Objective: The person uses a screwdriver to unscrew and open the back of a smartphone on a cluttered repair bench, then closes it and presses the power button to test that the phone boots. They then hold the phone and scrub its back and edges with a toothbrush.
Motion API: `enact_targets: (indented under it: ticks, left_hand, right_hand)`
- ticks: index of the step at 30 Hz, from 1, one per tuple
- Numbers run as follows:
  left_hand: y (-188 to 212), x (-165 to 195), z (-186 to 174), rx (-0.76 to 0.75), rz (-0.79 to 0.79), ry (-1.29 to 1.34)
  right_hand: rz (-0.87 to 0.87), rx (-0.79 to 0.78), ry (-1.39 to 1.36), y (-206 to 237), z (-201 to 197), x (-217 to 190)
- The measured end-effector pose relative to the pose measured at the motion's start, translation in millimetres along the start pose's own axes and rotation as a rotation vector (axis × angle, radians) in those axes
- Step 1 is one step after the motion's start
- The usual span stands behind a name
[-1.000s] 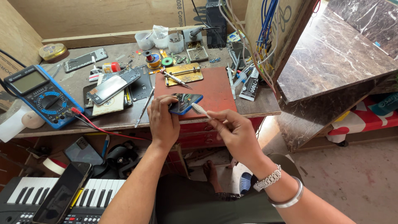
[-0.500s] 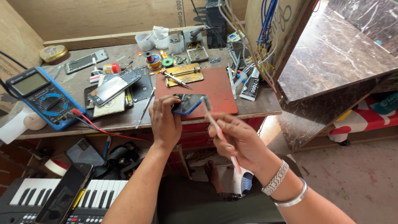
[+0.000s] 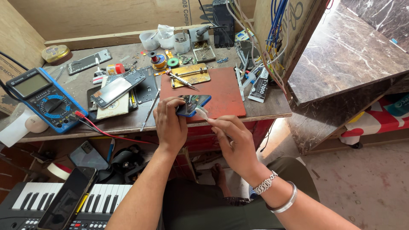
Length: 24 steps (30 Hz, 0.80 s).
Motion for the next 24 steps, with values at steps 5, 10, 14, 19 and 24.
enact_targets:
  ticks: [5, 10, 14, 19, 24]
  left_hand:
    - [1, 0, -1, 0.001, -0.002, -0.001]
    - [1, 1, 0, -0.005, 0.005, -0.006]
    - [0, 2, 0, 0.003, 0.008, 0.001]
    - [1, 0, -1, 0.005, -0.002, 0.006]
    - [1, -1, 1, -0.006, -0.004, -0.002]
  right_hand:
    - [0.427, -0.133, -1.066, 8, 31, 58]
    - [0.222, -0.007, -0.377, 10, 0, 37]
    - [-0.012, 0.013, 0.154, 6, 3, 0]
    - [0.281, -0.155, -0.646, 5, 24, 39]
    - [0.253, -0.033, -0.418, 7, 7, 38]
Point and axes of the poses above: each hand's wrist, its own y-axis away from the middle knuckle, its own z-axis out of the palm, x = y × z, the point moved 10 cm from there along -y, towards the middle knuckle, and after that the axes turned 13 degrees about -x, right-handed, at the moved point
